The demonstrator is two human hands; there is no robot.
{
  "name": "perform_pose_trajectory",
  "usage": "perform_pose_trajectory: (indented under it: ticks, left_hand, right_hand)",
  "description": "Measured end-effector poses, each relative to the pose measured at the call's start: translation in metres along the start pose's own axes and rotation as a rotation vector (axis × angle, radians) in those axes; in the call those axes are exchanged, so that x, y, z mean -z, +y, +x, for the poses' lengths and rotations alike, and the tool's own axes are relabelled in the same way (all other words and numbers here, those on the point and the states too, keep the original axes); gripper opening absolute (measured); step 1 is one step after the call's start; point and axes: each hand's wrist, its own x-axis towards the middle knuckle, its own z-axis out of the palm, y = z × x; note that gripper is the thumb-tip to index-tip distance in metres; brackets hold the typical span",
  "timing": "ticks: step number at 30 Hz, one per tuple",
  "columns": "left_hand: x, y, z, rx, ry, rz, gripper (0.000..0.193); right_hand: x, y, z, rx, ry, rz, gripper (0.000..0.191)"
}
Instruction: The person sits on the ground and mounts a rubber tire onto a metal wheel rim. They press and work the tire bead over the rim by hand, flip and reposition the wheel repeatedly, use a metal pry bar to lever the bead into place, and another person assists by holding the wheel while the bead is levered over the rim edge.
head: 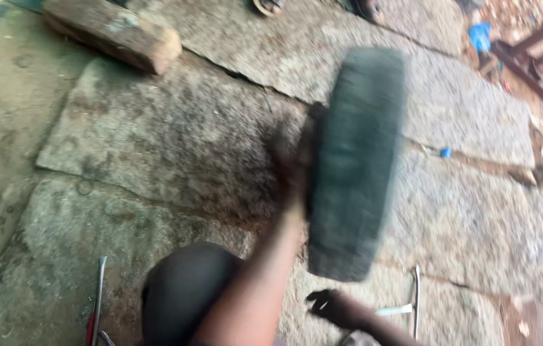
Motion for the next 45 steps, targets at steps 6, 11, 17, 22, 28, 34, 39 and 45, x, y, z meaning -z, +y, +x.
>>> perform_pose_trajectory:
  ticks: [6, 11, 17, 22, 28, 34, 39, 45]
  left_hand:
    - [0.060, 0.012, 0.042, 0.071, 0.197, -0.208, 0.079]
    - [0.067, 0.000, 0.022, -0.077, 0.308, -0.416, 0.073]
    - [0.058, 0.013, -0.028, -0.865, 0.232, 0.655, 0.048]
    - [0.046, 0.036, -0.034, -0.848, -0.294, 0.828, 0.048]
    - [0.026, -0.011, -0.029, -0.051, -0.932, 1.456, 0.061]
    - [0.012, -0.056, -0.035, 0.012, -1.060, 1.440, 0.070]
    - [0.019, -0.078, -0.029, -0.115, -1.063, 1.524, 0.066]
    - [0.010, -0.125, -0.026, 0.000, -1.026, 1.563, 0.067]
  right_hand:
    - [0.026, -0.034, -0.032, -0.129, 0.333, 1.458, 0.054]
    - [0.074, -0.088, -0.082, 0.369, 0.483, 1.596, 0.090]
    - [0.142, -0.096, -0.110, 0.492, 0.688, 1.569, 0.091]
    - [0.133, -0.052, -0.097, 0.128, 0.827, 1.700, 0.098]
    - [0.098, 0.000, -0.055, 0.241, 0.956, 1.720, 0.083]
    - [0.124, 0.027, -0.034, 0.212, 0.863, 1.814, 0.075]
    - [0.108, 0.028, -0.028, 0.053, 0.727, 1.909, 0.079]
    - [0.095, 0.023, -0.024, -0.246, 0.736, 1.839, 0.090]
